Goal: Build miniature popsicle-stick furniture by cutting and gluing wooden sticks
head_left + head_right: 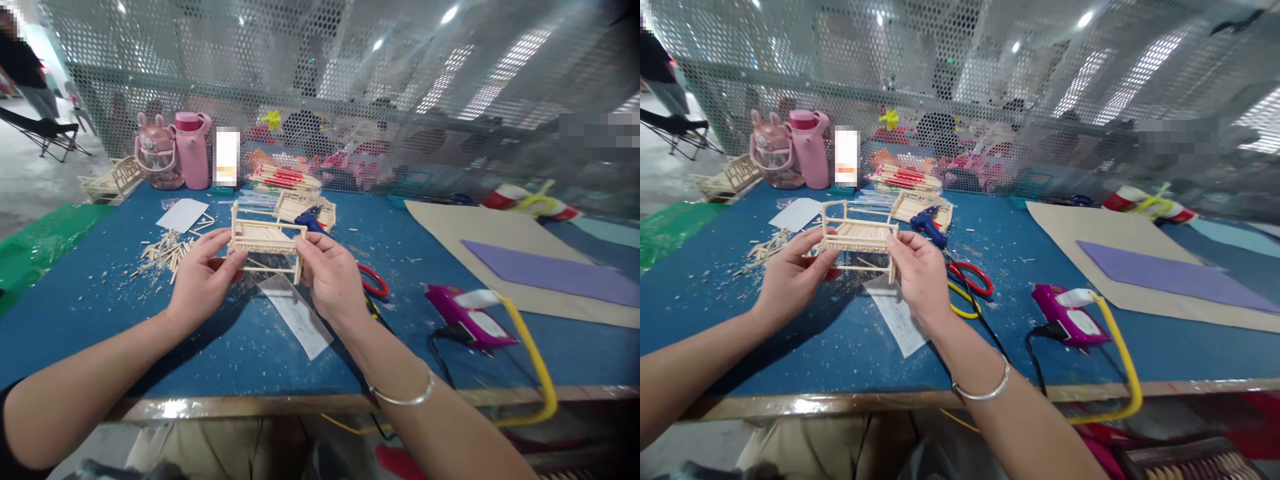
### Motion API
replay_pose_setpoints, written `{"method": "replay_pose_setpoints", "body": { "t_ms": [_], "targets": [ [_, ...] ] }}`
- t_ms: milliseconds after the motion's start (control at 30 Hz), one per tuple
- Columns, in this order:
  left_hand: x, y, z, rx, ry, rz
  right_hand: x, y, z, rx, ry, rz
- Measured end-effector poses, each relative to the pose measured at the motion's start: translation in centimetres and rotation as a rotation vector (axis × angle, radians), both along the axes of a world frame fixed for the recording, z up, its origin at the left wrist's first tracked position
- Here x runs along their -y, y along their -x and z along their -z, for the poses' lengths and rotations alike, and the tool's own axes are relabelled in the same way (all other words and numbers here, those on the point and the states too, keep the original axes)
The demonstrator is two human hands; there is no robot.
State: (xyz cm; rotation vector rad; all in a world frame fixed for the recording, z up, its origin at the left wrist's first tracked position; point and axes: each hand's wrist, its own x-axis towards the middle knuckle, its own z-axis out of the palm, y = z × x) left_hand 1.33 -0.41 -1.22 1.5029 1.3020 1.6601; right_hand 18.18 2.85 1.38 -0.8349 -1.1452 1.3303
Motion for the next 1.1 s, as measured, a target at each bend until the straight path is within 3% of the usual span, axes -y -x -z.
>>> {"method": "replay_pose_setpoints", "body": {
  "t_ms": [133,300,1000,1100],
  "targets": [
    [-0.08,0.15,0.06,0.019,0.016,0.008,0.22,-0.11,-0.22,-0.046,0.039,-0.067],
    [0.00,0.01,-0.09,0.023,0.019,-0.011,0.20,0.03,-0.21,-0.010,0.035,-0.015],
    [-0.10,0.20,-0.38,0.054,0.070,0.006,-0.12,-0.69,0.27,0.120,-0.094,-0.091],
    [-0.14,0.50,-0.51,-0.048,0.061,-0.032,0.09,-0.81,0.31,0.215,-0.178,-0.042]
  ]
}}
